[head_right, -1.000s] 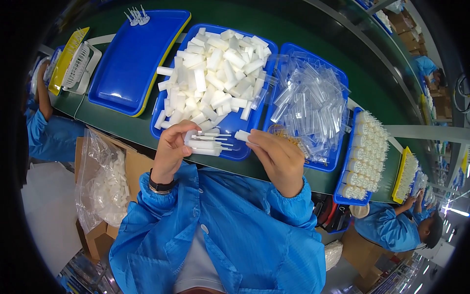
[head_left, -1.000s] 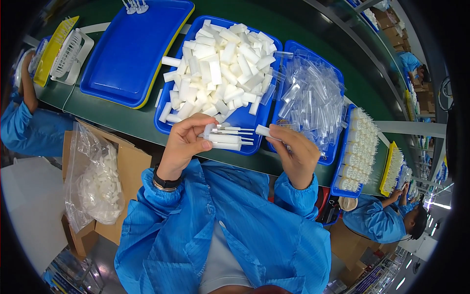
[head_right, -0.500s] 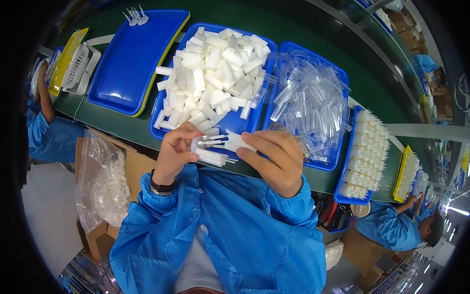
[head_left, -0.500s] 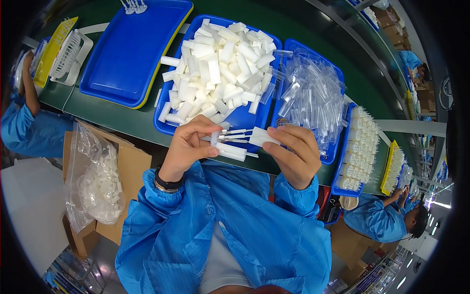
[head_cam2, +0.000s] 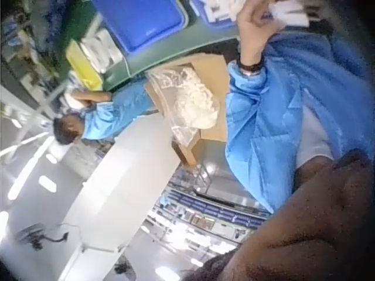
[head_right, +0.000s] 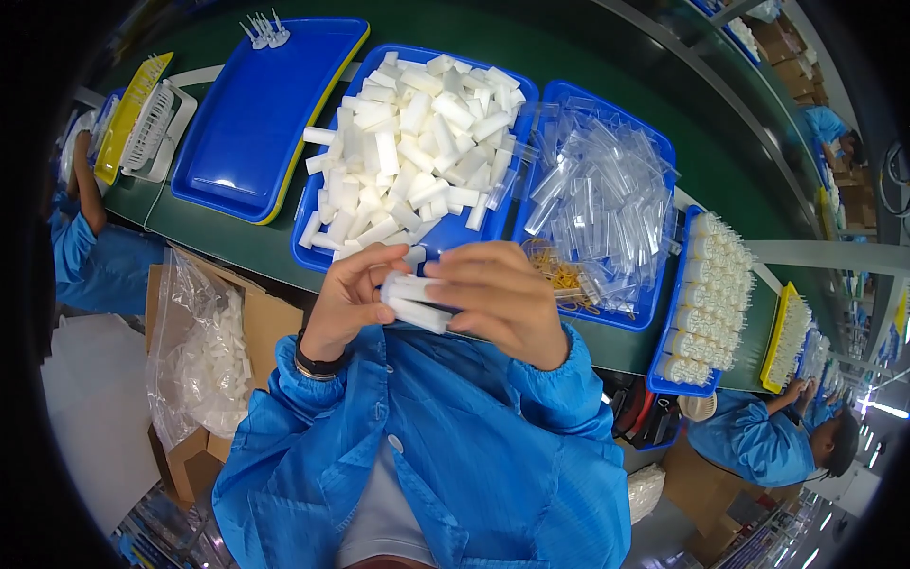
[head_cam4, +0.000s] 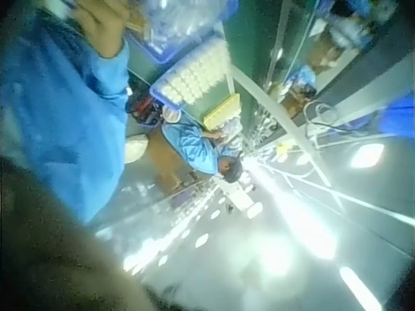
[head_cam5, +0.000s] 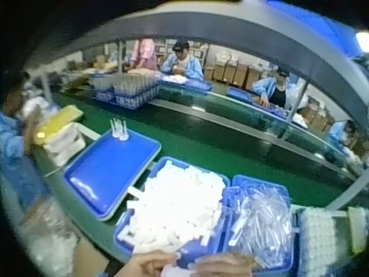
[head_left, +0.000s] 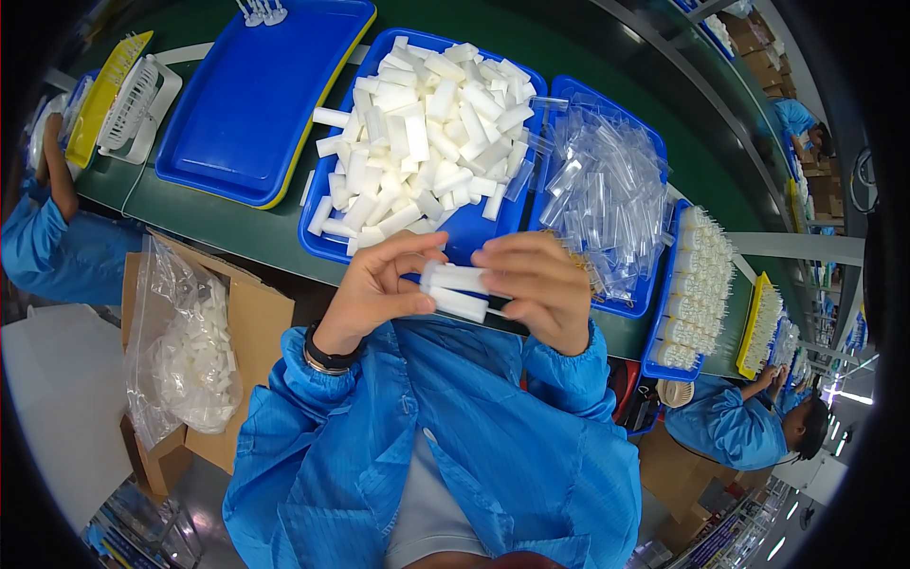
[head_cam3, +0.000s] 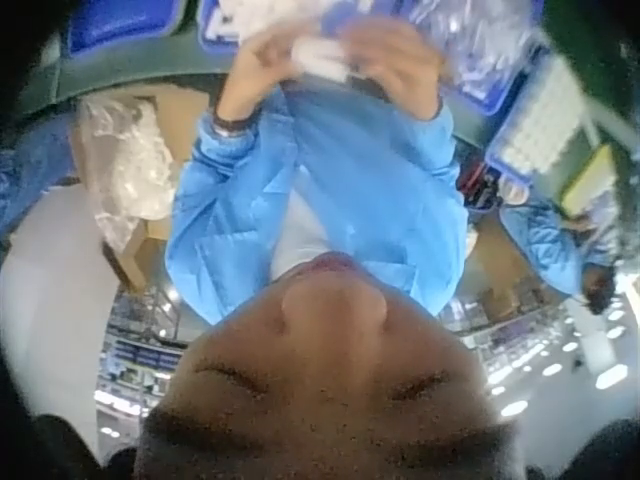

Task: The person assembles packaging components by attaching foam pieces onto a plastic base, sliding clear plastic sleeves over each foam piece, securing the bundle with a rubber band, and placing the finished unit onto a tray.

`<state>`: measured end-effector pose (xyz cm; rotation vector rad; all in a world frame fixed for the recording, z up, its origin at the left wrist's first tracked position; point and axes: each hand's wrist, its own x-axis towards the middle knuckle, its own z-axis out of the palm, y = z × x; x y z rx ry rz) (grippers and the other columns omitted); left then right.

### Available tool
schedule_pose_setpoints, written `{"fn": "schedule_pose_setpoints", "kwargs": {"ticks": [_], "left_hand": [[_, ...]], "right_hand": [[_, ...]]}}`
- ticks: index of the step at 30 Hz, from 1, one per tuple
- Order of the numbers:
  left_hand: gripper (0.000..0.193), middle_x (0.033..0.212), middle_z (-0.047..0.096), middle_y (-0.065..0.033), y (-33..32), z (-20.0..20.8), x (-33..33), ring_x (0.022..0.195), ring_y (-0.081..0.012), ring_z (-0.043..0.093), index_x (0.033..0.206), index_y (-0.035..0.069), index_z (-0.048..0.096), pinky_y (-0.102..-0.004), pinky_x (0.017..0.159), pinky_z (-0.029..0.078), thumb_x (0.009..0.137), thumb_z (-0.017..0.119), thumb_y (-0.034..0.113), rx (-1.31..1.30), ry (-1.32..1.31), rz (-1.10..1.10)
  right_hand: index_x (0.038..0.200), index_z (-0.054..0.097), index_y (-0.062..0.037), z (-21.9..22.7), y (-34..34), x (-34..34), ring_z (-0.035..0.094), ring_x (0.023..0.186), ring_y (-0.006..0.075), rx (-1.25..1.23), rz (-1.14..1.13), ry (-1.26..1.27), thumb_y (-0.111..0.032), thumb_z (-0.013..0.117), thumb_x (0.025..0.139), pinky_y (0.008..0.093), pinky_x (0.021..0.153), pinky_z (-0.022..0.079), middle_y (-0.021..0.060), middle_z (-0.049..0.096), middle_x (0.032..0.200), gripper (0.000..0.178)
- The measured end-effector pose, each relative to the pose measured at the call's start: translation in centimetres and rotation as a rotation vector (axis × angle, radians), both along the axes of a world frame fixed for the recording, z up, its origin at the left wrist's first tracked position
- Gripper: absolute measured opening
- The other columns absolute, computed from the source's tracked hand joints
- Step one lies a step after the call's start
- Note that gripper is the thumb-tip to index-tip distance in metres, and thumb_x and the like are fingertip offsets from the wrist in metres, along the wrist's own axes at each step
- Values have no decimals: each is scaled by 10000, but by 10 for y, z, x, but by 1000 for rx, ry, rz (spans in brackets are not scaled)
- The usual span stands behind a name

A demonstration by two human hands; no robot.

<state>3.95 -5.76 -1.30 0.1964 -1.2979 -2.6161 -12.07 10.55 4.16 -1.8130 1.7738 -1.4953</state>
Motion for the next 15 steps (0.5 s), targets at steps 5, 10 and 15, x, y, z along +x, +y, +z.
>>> {"fn": "schedule_pose_setpoints", "kwargs": {"ticks": [5,10,15], "left_hand": [[592,1142,579,-117,-13,-19,11,1037,-152,584,1272,-29,519,-217,719,538,822,733,292,-61,61,184],[559,1199,554,-144,-20,-14,12,1012,-194,618,1288,9,476,-252,688,573,840,712,248,45,23,245],[508,1234,526,-145,-18,-13,10,1033,-207,611,1289,21,464,-281,736,590,851,683,153,66,46,283]], "right_hand": [[1056,670,-44,-11,-3,-2,583,948,287,201,-263,-39,-96,674,804,373,833,451,110,659,1016,258],[1119,633,-64,-38,-19,14,554,986,306,385,-211,158,-92,707,768,375,864,451,110,619,1040,360],[1070,595,-50,-58,-34,21,552,938,288,340,-184,157,-104,695,768,377,805,445,93,604,982,322]]}}
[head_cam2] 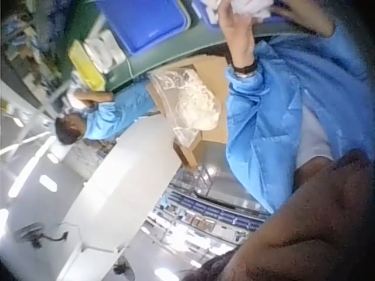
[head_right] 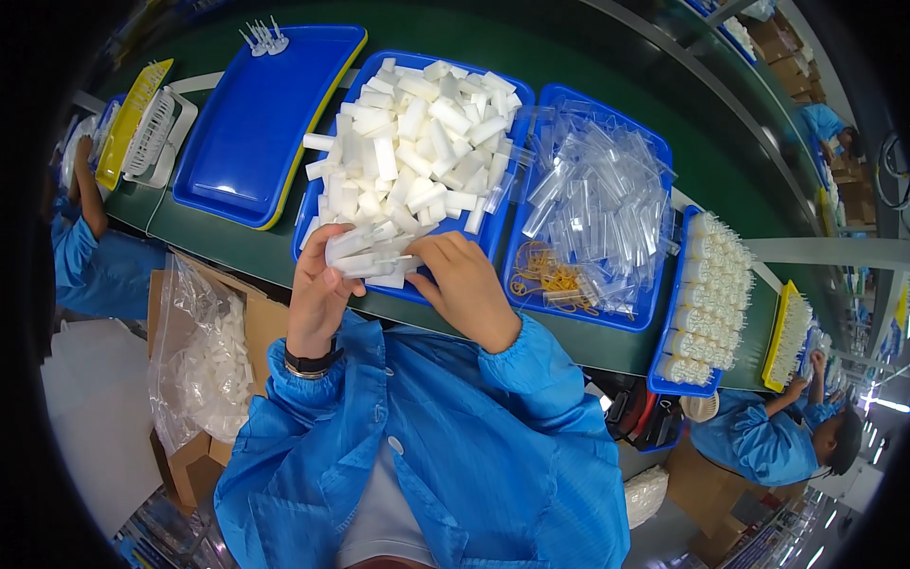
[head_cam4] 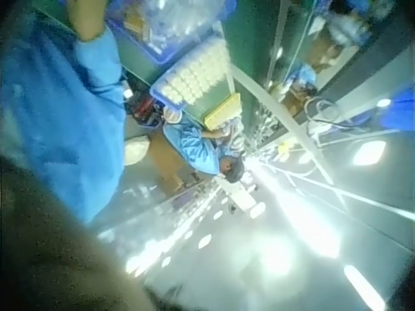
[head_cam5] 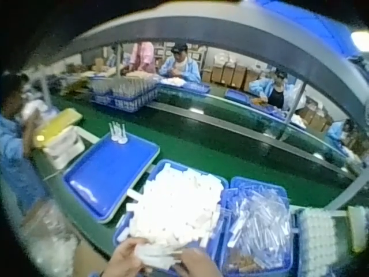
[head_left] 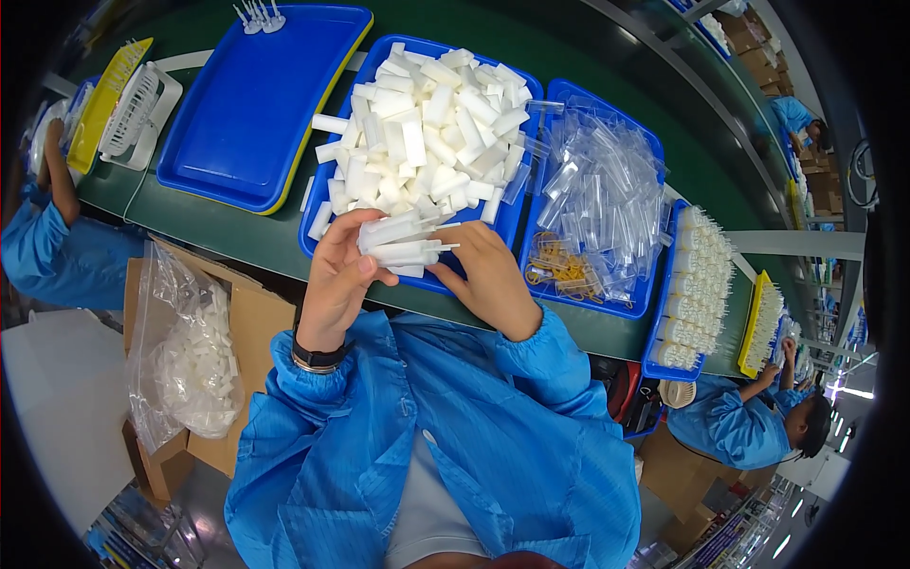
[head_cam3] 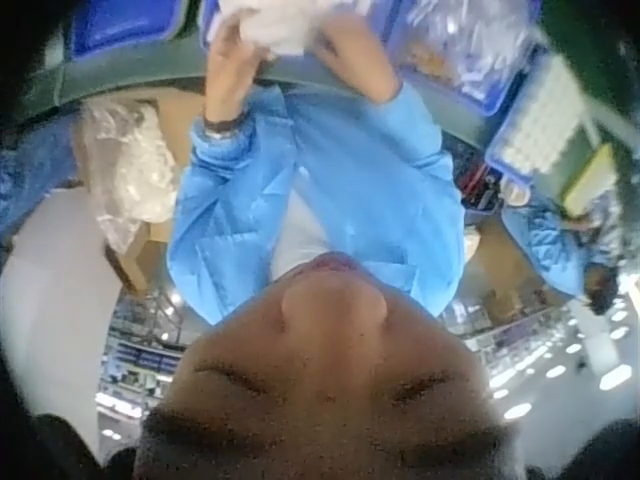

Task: The person assembles packaging components by attaching foam pieces onto a plastic base, sliding clear plastic sleeves over each foam piece, securing the bundle with a rubber band, and placing the finished unit onto a tray.

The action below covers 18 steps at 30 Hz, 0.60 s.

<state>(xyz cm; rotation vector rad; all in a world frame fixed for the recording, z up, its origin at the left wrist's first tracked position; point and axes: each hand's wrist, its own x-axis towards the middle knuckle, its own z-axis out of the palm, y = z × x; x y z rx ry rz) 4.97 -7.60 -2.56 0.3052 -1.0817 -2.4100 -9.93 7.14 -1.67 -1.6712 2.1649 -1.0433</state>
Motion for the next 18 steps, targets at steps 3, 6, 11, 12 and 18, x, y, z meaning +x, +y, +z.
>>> {"fn": "schedule_pose_setpoints", "kwargs": {"ticks": [3,6,11,12,18], "left_hand": [[504,1231,526,-140,1,0,-1,1041,-205,606,1288,23,463,-281,735,590,851,683,142,8,3,-15],[501,1233,525,-139,0,1,-1,1049,-205,602,1287,25,465,-280,738,589,851,683,136,13,5,-17],[496,1238,525,-138,-2,-3,0,1058,-214,599,1287,30,469,-289,756,586,855,683,147,-7,-16,-38],[496,1238,525,-138,-2,-4,-1,1058,-214,599,1287,30,469,-289,756,586,855,683,147,-6,-16,-39],[454,1238,529,-135,-2,-11,-1,1068,-220,598,1254,36,502,-308,779,582,871,676,208,31,16,-82]], "right_hand": [[1052,594,-35,-12,-3,1,561,899,289,-11,0,-50,-84,694,764,374,782,451,98,606,940,309],[1013,612,-27,-4,-3,1,564,870,295,-47,-27,-110,-52,701,745,365,765,459,105,603,908,283],[931,636,-27,2,7,-5,560,858,296,-73,-85,-72,-12,714,713,368,742,465,106,603,894,232],[907,640,-30,2,10,-6,560,858,297,-68,-128,-76,-4,718,703,369,737,465,104,603,887,220],[852,624,-34,14,24,-13,575,811,295,2,-232,-149,7,738,680,351,671,473,96,601,817,211]]}}
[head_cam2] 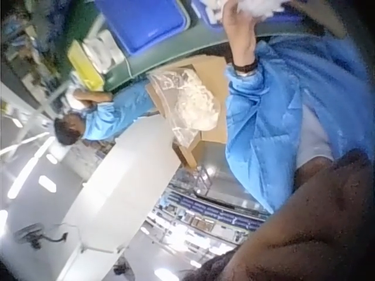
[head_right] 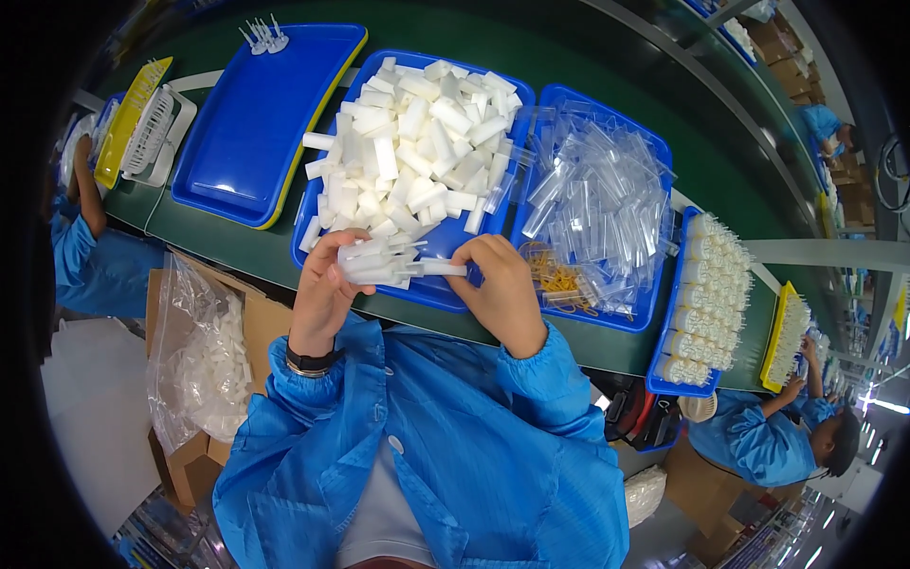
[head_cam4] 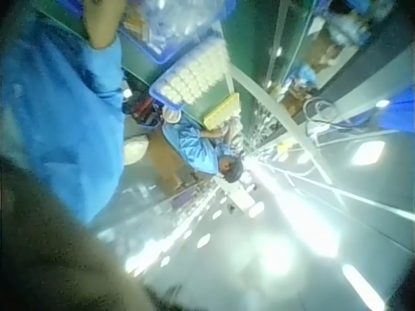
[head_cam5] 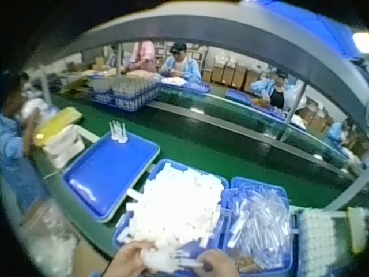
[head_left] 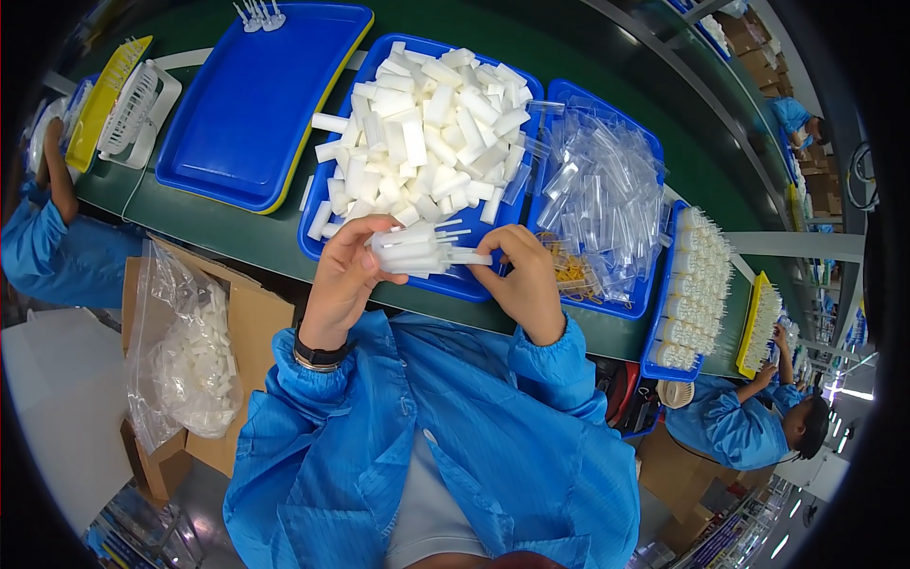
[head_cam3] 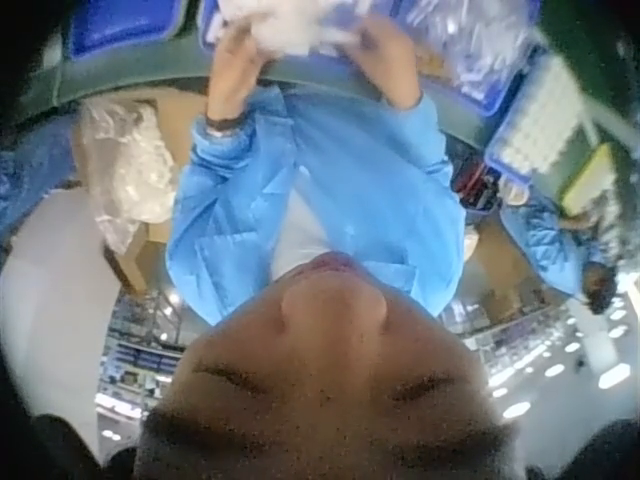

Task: The person assembles packaging components by attaching foam pieces onto a plastic base, sliding clear plastic sleeves over each foam piece, securing the bundle with a rubber band, and placing the finished unit onto a tray.

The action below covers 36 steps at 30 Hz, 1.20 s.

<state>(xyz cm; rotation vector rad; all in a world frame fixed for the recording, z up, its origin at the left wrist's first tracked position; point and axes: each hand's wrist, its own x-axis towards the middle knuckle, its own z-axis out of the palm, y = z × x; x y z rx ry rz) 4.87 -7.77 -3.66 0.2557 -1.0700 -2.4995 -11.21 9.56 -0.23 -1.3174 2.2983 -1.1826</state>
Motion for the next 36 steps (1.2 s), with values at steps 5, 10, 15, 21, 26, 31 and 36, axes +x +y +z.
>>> {"fn": "schedule_pose_setpoints", "kwargs": {"ticks": [5,10,15,21,26,31,36], "left_hand": [[395,1223,536,-134,2,-2,-1,1064,-237,600,1214,46,555,-325,793,581,859,685,162,-82,8,-29],[416,1198,545,-143,4,7,-2,1057,-237,604,1209,23,567,-327,809,578,817,703,55,-72,-4,-25],[471,1116,590,-124,6,3,-3,982,-198,602,1193,52,606,-284,760,546,762,778,136,-155,-45,41],[463,1071,585,-101,7,5,-3,985,-172,553,1109,48,671,-259,870,444,676,832,87,-201,-45,58],[451,1038,568,-82,7,5,-1,1005,-174,549,1092,69,689,-269,891,430,667,839,79,-202,-35,46],[431,1088,534,-114,7,-1,-3,975,-183,599,1104,-2,659,-252,792,579,699,736,-124,-219,91,33],[435,1093,532,-111,9,-1,-3,976,-176,605,1094,-8,662,-257,815,574,684,744,-129,-231,107,21]], "right_hand": [[832,637,-31,10,9,0,594,783,251,-10,-12,-46,-10,765,691,323,627,487,87,632,851,191],[846,662,-30,24,16,-4,614,820,236,-172,11,32,-22,773,706,309,651,504,89,657,911,180],[886,684,-24,41,24,-7,617,835,252,-226,-55,99,-4,764,695,317,686,493,107,654,915,208],[925,719,-64,51,24,-7,599,838,235,-235,-13,239,-16,759,683,308,664,476,79,650,910,250],[932,739,-104,50,24,-8,576,814,213,-218,-9,247,-34,760,682,288,613,449,57,649,911,260],[936,744,-119,48,24,-7,561,791,194,-211,-12,257,-44,763,686,279,588,429,43,648,908,262],[935,745,-115,54,19,-6,562,790,192,-189,66,227,-62,766,686,287,595,428,36,638,883,256]]}}
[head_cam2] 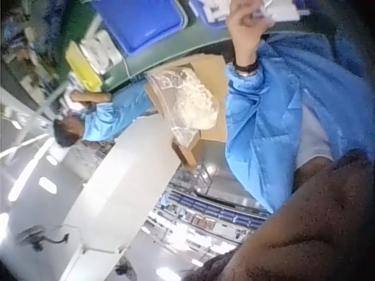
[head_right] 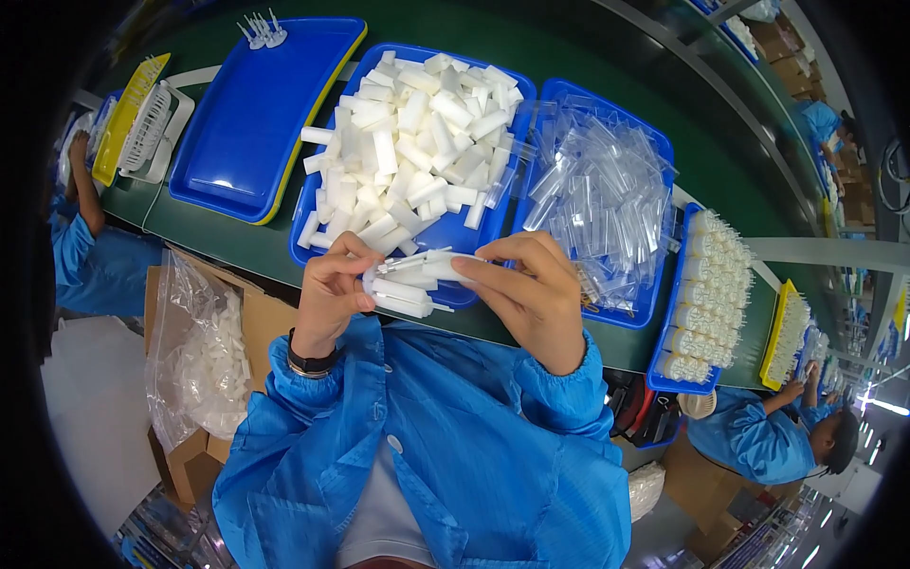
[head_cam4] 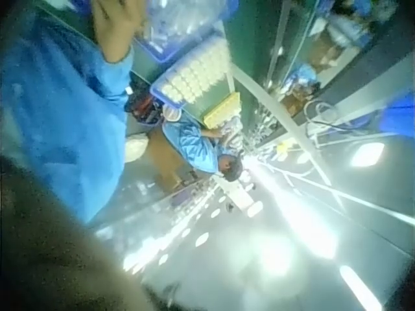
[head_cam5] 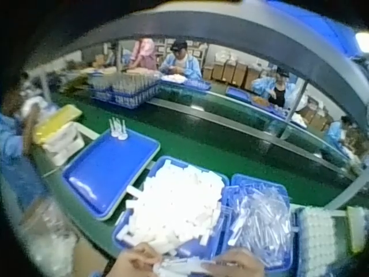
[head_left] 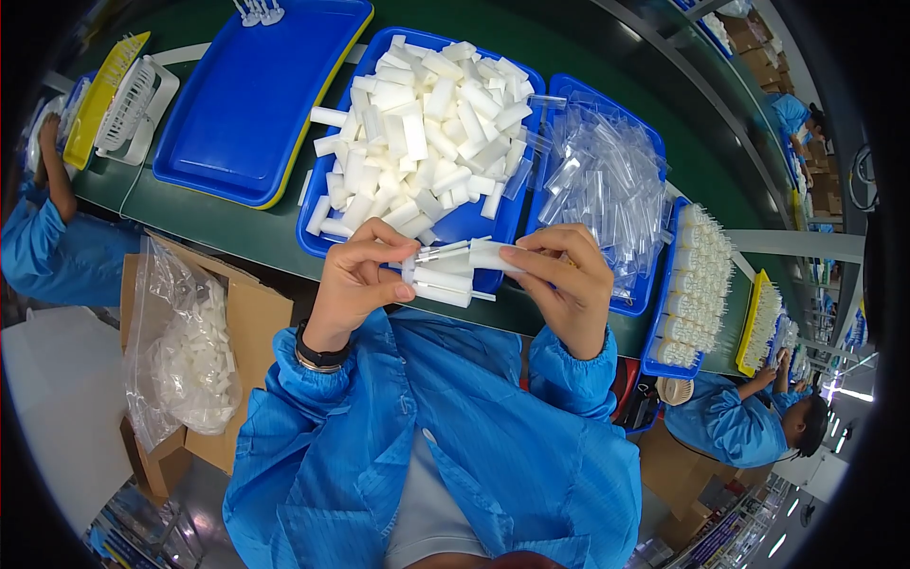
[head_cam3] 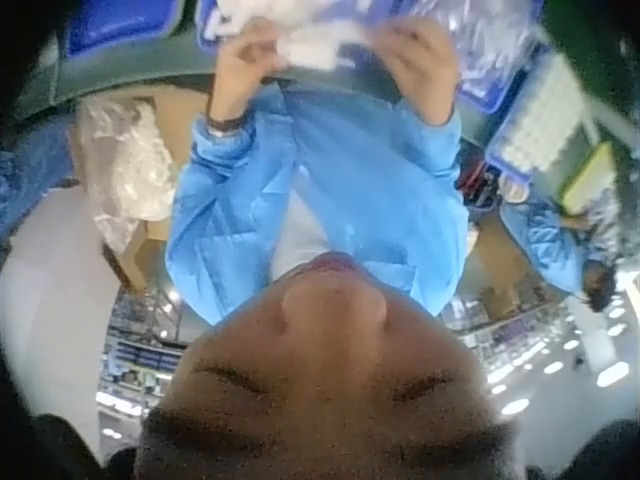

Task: The person assembles packaging components by attaching foam pieces onto a plastic base, sliding clear plastic sleeves over each foam piece, securing the bundle with a rubber band, and placing the finished unit onto a tray.

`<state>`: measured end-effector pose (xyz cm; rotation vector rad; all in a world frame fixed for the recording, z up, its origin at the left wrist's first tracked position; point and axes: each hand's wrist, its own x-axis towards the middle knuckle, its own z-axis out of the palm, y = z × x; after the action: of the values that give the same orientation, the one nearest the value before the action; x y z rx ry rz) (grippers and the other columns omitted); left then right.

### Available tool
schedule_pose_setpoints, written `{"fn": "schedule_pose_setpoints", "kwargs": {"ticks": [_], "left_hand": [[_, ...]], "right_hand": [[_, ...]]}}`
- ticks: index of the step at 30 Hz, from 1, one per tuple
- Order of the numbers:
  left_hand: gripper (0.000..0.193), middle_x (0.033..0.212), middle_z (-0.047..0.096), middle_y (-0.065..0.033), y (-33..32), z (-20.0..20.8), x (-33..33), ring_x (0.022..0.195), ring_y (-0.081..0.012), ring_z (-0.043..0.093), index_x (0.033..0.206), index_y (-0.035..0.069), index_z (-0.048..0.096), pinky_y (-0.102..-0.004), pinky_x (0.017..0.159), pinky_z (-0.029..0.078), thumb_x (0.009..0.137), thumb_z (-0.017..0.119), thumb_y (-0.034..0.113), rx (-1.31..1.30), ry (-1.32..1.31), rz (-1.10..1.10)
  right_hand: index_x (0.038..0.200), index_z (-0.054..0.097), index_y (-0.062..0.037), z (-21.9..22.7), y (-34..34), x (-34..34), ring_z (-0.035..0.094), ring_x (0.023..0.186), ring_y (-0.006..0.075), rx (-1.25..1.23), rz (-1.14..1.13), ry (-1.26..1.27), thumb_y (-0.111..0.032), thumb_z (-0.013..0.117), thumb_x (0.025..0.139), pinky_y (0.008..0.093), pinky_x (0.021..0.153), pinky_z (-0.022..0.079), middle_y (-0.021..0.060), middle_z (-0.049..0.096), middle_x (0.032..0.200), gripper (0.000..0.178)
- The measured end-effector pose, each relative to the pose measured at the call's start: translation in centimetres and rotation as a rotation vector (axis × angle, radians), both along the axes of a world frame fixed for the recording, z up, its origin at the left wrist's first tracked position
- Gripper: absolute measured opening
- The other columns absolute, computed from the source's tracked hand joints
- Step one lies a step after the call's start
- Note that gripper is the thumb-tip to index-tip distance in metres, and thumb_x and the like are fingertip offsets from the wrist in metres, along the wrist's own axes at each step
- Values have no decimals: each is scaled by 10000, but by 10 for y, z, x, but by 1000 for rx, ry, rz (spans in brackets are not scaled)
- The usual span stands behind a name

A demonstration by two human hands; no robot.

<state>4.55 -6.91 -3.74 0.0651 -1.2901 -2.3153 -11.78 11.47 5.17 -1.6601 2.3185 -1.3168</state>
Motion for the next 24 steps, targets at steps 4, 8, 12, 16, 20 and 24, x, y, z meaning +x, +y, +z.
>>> {"fn": "schedule_pose_setpoints", "kwargs": {"ticks": [4,8,12,16,20,24], "left_hand": [[411,1115,527,-122,6,9,1,1014,-204,617,1072,-21,664,-269,826,578,686,735,-142,31,-80,-117],[387,1148,519,-130,9,8,-1,1040,-225,616,1069,-33,657,-282,834,582,704,719,-145,21,-59,-198],[430,1156,518,-126,5,19,0,1041,-235,616,1124,-37,630,-285,844,576,714,721,-127,13,-118,-222],[516,1162,516,-118,2,18,0,1045,-239,615,1220,-44,566,-281,853,564,731,723,-93,58,-103,-236],[520,1180,509,-114,-1,11,2,1057,-229,611,1237,-43,548,-259,823,562,746,715,-77,32,-42,-280],[481,1201,495,-110,2,16,3,1058,-213,603,1213,-31,562,-238,787,554,755,706,-73,44,-92,-296]], "right_hand": [[931,744,-107,0,-5,2,568,791,203,4,81,-18,-78,772,678,303,619,435,32,634,876,255],[921,745,-108,-5,-10,5,575,794,209,18,201,-2,-100,786,639,317,662,445,21,630,852,285],[982,729,-79,-8,-10,-5,576,822,228,-16,307,-139,-89,732,737,329,720,449,59,646,884,245],[1073,692,-48,-23,-15,-11,573,848,256,-46,98,-363,-62,647,825,337,767,450,107,655,921,252],[1075,668,-45,-42,-28,-15,577,874,289,183,-47,-52,-91,641,832,363,770,468,105,647,931,248],[951,673,-73,-55,-35,-11,510,893,264,330,-181,321,-128,705,718,381,743,411,64,551,842,241]]}}
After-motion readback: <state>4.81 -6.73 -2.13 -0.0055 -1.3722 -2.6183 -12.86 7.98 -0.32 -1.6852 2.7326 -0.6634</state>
